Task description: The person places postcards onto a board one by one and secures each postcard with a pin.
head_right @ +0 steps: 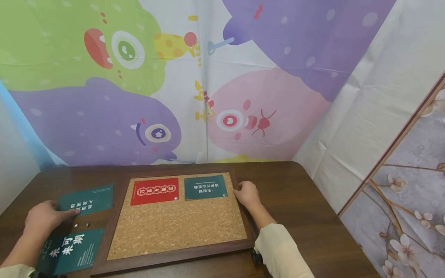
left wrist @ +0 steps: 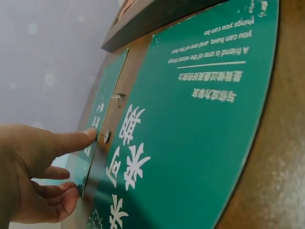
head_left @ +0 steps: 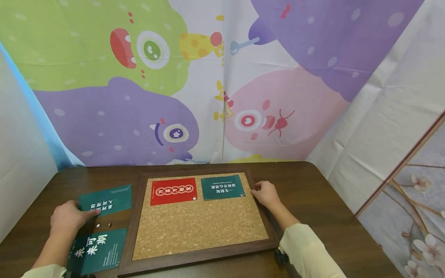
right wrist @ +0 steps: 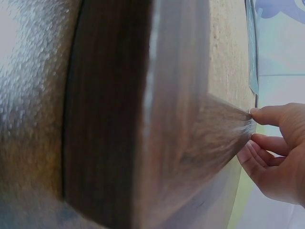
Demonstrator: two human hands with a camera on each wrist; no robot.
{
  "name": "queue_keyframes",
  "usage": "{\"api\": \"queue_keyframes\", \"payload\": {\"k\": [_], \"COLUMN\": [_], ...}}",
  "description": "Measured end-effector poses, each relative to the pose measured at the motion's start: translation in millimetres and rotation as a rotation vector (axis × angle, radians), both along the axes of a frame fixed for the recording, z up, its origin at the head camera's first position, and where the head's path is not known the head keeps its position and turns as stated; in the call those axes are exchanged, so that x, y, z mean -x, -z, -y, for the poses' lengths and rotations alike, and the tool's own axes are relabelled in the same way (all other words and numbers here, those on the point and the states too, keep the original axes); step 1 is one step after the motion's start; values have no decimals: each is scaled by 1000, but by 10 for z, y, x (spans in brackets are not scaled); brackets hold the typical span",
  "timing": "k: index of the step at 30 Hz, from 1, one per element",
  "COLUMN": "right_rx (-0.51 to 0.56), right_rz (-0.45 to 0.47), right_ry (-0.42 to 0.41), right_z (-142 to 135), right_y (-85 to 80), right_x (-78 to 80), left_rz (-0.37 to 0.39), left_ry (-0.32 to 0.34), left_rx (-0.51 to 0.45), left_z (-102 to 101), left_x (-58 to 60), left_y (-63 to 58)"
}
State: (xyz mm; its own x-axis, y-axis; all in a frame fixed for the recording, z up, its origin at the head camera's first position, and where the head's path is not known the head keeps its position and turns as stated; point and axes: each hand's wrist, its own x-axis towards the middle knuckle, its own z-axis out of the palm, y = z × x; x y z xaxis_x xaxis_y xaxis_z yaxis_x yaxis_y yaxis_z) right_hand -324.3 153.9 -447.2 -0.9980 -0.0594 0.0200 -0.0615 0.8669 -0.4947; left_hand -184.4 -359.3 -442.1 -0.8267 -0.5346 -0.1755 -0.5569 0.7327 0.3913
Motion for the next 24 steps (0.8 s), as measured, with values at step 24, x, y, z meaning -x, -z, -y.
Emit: {"api": "queue_keyframes", "payload": {"k": [24], "right_rx": [-1], "right_rz": [-6], "right_ry": [-10], "right_z": [5], "right_y": [-12], "right_x": [-15], "left_rz": [-97], "left_ry": [-111], "left_rx": [-209], "left_z": [76], "left_x": [13], "left_y": [-37]}}
